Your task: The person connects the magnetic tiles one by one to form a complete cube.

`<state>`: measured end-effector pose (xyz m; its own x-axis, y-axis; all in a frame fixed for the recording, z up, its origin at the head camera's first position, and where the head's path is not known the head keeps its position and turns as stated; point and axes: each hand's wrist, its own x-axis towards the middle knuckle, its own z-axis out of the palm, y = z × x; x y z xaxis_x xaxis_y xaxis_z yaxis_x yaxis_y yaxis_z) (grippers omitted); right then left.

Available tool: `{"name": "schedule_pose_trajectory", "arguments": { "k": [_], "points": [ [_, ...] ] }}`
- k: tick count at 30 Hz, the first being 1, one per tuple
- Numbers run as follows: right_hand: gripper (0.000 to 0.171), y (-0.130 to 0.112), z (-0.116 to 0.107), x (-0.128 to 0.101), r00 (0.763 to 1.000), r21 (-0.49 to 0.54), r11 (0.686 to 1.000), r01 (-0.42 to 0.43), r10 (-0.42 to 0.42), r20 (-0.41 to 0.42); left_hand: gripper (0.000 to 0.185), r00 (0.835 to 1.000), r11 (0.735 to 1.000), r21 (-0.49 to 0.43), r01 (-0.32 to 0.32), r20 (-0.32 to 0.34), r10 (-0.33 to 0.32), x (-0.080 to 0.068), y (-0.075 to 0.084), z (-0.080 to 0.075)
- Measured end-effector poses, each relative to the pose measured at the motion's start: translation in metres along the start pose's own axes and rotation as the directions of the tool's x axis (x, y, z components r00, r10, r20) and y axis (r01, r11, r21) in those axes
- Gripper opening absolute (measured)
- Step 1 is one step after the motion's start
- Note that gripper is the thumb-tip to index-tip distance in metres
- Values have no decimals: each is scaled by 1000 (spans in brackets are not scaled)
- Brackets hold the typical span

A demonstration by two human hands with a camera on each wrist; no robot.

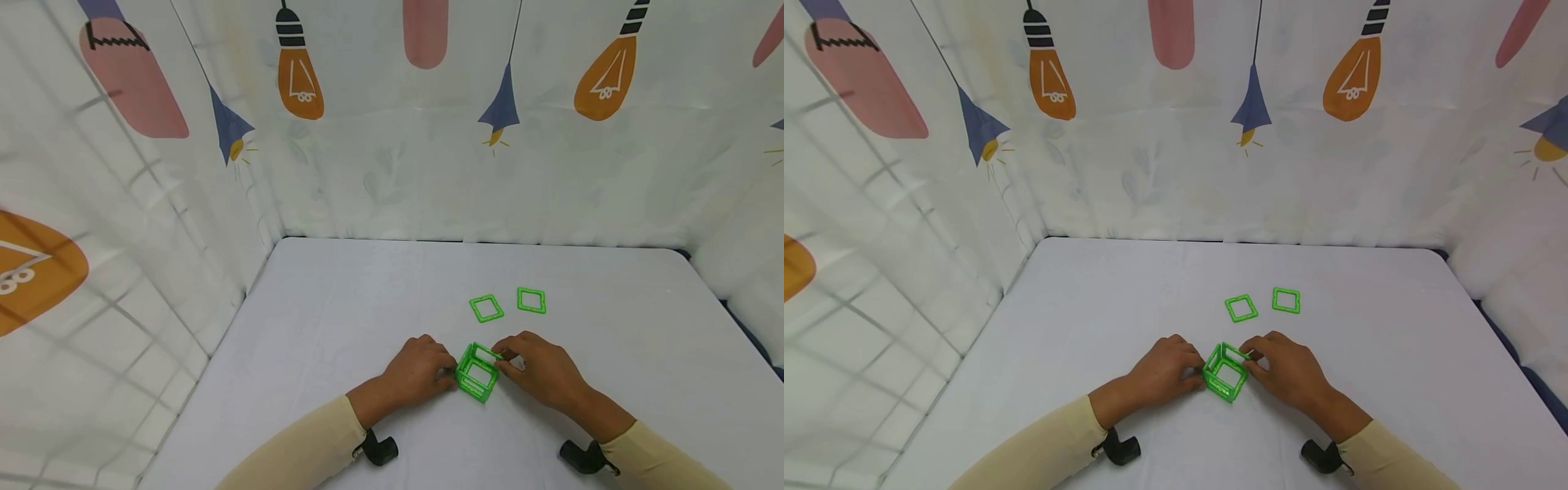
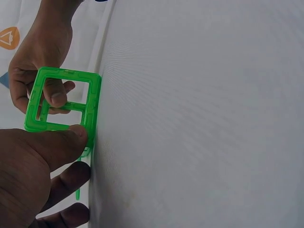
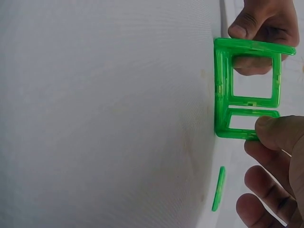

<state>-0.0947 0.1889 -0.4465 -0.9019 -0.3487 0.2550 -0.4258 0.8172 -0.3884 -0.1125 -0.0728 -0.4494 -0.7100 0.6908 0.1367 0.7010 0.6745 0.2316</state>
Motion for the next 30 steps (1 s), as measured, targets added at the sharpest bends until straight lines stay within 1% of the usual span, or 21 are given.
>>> {"name": "schedule_pose_trajectory", "arguments": {
  "k": [11,19,27,30],
  "points": [
    [29,-2,-1,-1,1000,1,1000,4,-4,3,17,1000,1000,6,-6,-2,6,0,1,0],
    [28,-4,-3,-1,1000,-13,1000,-18,18,23,18,1000,1000,13,2,3,-2,-1,2,-1],
    [41,-4,-4,-4,993,-12,996,-83,84,86,18,1000,1000,4,6,9,-6,-1,2,0],
    [44,-3,-5,-6,991,-9,996,-91,92,98,18,1000,1000,7,5,12,-5,-1,2,0]
  ]
}}
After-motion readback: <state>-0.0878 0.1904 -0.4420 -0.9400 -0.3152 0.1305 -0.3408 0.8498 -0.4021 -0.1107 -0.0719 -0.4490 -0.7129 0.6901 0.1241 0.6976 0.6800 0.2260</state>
